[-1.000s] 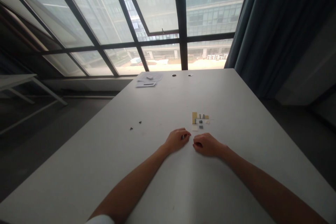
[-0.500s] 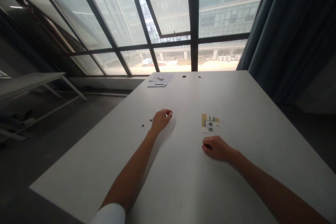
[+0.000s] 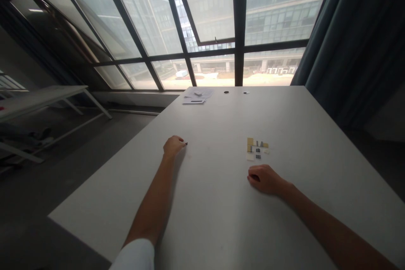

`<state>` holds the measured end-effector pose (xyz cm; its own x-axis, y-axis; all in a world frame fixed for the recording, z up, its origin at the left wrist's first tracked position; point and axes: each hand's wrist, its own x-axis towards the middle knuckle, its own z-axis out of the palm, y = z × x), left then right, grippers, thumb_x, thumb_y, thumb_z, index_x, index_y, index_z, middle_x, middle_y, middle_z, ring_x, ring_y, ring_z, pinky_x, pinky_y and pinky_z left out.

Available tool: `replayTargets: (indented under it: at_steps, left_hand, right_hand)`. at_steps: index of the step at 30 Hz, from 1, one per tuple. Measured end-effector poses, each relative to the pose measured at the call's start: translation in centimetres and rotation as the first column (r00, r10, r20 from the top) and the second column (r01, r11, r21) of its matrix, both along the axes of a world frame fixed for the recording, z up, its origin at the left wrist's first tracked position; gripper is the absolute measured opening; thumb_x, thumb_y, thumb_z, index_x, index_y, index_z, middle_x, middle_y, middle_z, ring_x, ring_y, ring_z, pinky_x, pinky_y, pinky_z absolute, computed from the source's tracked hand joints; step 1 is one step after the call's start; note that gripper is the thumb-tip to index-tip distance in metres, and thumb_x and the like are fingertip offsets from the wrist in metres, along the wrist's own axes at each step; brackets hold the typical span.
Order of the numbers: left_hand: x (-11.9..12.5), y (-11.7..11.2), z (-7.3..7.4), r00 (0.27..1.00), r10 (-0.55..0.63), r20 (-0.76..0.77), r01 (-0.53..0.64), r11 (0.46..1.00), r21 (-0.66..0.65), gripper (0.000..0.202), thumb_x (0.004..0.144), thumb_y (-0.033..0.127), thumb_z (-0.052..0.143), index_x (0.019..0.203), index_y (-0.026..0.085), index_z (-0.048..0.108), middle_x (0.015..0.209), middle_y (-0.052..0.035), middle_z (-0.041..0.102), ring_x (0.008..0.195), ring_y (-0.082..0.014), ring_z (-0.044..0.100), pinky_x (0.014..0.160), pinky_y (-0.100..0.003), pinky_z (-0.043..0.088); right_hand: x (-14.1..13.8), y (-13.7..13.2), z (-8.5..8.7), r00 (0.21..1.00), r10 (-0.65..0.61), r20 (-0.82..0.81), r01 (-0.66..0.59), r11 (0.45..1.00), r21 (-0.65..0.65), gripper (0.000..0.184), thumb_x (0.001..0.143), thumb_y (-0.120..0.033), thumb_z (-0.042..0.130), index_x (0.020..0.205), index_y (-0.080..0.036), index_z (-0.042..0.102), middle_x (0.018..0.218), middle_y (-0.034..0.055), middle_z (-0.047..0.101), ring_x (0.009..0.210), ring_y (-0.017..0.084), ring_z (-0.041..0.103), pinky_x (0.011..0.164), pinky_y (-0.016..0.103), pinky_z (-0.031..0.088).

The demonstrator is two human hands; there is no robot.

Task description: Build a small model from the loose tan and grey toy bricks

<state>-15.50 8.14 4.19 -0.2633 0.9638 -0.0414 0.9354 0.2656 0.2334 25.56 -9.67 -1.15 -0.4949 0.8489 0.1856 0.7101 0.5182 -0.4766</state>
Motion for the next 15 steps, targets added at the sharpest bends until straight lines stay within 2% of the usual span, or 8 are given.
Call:
replayTargets:
  at_steps: [7, 15]
  left_hand:
    - [0.3, 0.0, -0.9, 0.999, 0.023, 0.027, -0.024, 0.999, 0.032, 0.030, 0.069, 0.039, 0.077, 0.092, 0.020, 0.076, 0.100, -0.0136, 0.076, 0.097, -0.0304, 0.070, 0.077, -0.034, 0.052]
    - [0.1, 0.4, -1.4, 0.999, -0.001, 0.034, 0.000, 0.999, 0.041, 0.026, 0.070, 0.037, 0.073, 0.090, 0.021, 0.079, 0.098, -0.0137, 0.077, 0.095, -0.0303, 0.070, 0.077, -0.034, 0.052]
  right_hand:
    - [-0.1, 0.0, 0.2, 1.000, 0.002, 0.002, -0.002, 1.000, 0.002, 0.026, 0.084, -0.020, 0.053, 0.060, -0.018, 0.045, 0.063, -0.0020, 0.051, 0.057, 0.010, 0.036, 0.060, 0.026, 0.024]
    - [-0.1, -0.1, 0.2, 1.000, -0.006, 0.001, 0.006, 1.000, 0.001, 0.026, 0.084, -0.020, 0.053, 0.060, -0.018, 0.044, 0.062, -0.0029, 0.050, 0.057, 0.010, 0.036, 0.060, 0.025, 0.023]
